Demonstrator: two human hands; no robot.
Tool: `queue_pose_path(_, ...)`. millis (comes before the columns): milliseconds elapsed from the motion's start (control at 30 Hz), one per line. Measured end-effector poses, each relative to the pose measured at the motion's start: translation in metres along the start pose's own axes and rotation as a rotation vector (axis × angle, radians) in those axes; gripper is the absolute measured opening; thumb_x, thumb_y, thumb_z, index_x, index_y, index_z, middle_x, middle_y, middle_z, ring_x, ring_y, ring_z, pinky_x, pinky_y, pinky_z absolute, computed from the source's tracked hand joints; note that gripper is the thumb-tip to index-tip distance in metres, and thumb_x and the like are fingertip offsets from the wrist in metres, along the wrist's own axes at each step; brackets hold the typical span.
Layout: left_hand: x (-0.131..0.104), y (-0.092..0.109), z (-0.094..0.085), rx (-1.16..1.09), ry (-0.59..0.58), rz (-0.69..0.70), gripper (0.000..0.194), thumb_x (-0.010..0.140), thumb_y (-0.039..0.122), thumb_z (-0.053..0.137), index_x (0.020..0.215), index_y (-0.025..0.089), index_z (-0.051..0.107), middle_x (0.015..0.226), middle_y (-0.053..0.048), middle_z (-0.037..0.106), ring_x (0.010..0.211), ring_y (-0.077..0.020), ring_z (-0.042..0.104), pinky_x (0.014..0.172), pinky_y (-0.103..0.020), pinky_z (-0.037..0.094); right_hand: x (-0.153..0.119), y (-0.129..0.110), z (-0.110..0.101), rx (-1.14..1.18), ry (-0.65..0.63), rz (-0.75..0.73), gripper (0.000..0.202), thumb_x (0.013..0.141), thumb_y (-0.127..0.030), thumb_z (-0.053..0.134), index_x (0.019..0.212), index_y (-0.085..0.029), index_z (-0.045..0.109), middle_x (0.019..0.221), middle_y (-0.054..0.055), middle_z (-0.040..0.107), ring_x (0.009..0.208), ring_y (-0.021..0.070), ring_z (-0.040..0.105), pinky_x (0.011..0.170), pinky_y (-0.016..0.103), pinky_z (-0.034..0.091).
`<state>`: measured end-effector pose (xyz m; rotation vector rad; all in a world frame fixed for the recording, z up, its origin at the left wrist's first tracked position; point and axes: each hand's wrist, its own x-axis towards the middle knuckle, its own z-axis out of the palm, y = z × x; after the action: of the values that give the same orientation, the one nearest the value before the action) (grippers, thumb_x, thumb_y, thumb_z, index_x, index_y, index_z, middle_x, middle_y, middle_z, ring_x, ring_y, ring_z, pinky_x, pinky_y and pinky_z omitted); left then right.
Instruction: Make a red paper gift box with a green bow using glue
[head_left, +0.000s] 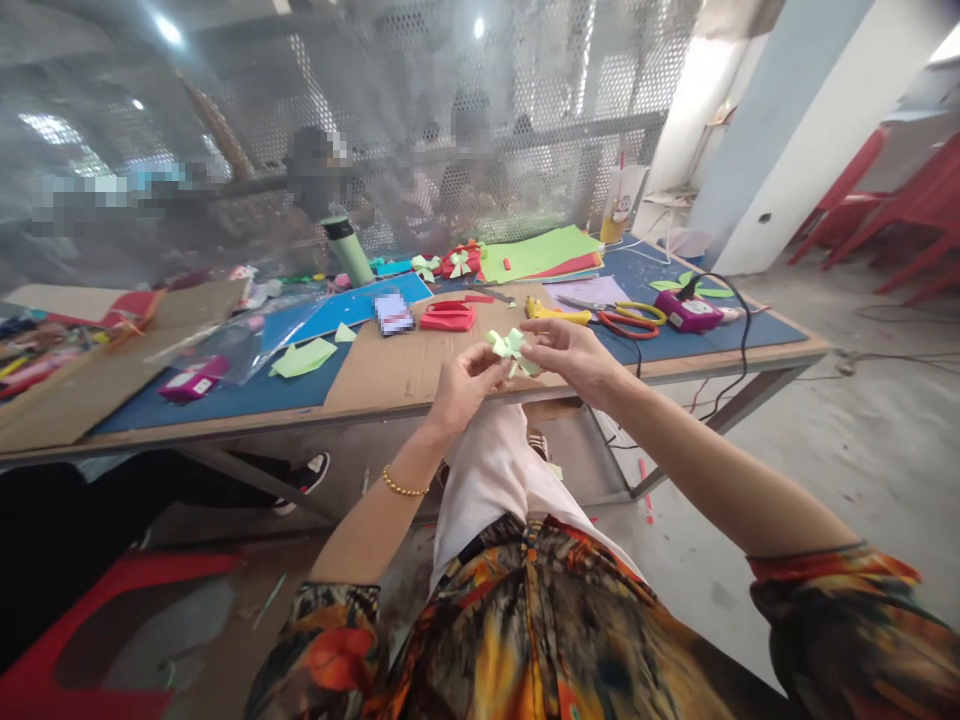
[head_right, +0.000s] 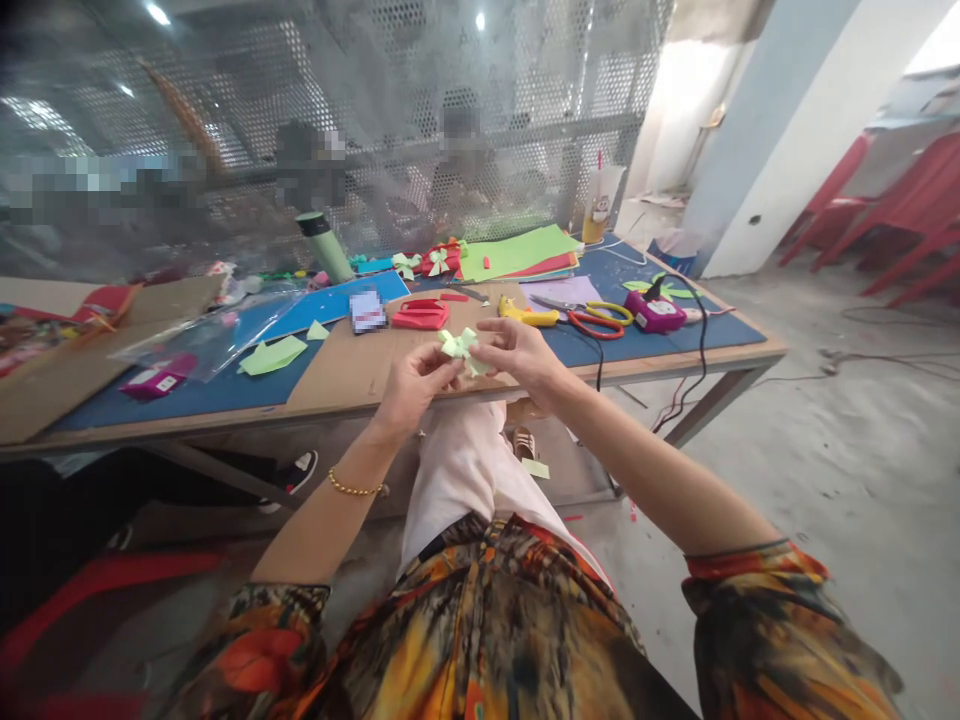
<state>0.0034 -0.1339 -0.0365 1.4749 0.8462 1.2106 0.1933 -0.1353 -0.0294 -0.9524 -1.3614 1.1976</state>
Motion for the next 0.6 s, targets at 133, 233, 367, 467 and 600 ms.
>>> queue_pose_path(133,0.005,-0.011,-0.004,0.025,-0.074,-0.009,0.049,0.066,0.060,0.098,0.083,0.020,0.074,0.071,0.000,0.068,0.062,-0.0136,0.057,0.064,-0.030,0.051,0.013,0.005,0.003,0.040,0.032,-0.008,0.074,0.054,-0.048,0.106,0.112,-0.020,0.069,0.077,-0.004,0.065,0.074,0.0159,0.064,0.070,0.032,0.054)
queue_pose_path(233,0.021,-0.011,-0.033,0.243,-0.116,0.027,0.030,0.081,0.044,0.087,0.095,0.019,0.078,0.081,-0.003,0.075,0.066,-0.0161,0.063,0.066,-0.031,0.052,0.023,0.005,-0.007,-0.003,0.056,-0.063,0.067,0.057,-0.044,0.104,0.110,-0.021,0.071,0.077,-0.005,0.062,0.072,0.0146,0.061,0.069,0.031,0.051)
queue_pose_path(367,0.071,0.001,-0.096,0.775,0.151,0.130,0.006,0.087,0.017,0.071,0.088,0.020,0.075,0.097,-0.009,0.079,0.093,-0.0233,0.072,0.091,-0.037,0.057,0.040,0.004,-0.022,-0.075,0.044,-0.087,0.061,0.063,-0.038,0.101,0.114,-0.019,0.074,0.078,-0.003,0.063,0.071,0.0140,0.059,0.066,0.030,0.047)
queue_pose_path(467,0.122,0.006,-0.128,1.117,0.208,0.121,0.011,0.086,0.008,0.068,0.084,0.017,0.074,0.107,-0.017,0.078,0.113,-0.0300,0.072,0.105,-0.042,0.054,0.053,0.004,-0.022,-0.083,0.009,-0.026,0.061,0.063,-0.034,0.100,0.115,-0.017,0.074,0.078,-0.002,0.067,0.070,0.0140,0.060,0.065,0.029,0.046)
queue_pose_path(600,0.175,0.001,-0.129,1.315,-0.075,0.056,0.023,0.087,0.009,0.066,0.098,0.017,0.084,0.112,-0.014,0.082,0.108,-0.0278,0.075,0.100,-0.038,0.056,0.073,0.003,-0.013,-0.067,-0.030,0.004,0.056,0.062,-0.028,0.099,0.112,-0.016,0.077,0.083,0.001,0.073,0.072,0.0138,0.064,0.064,0.026,0.049)
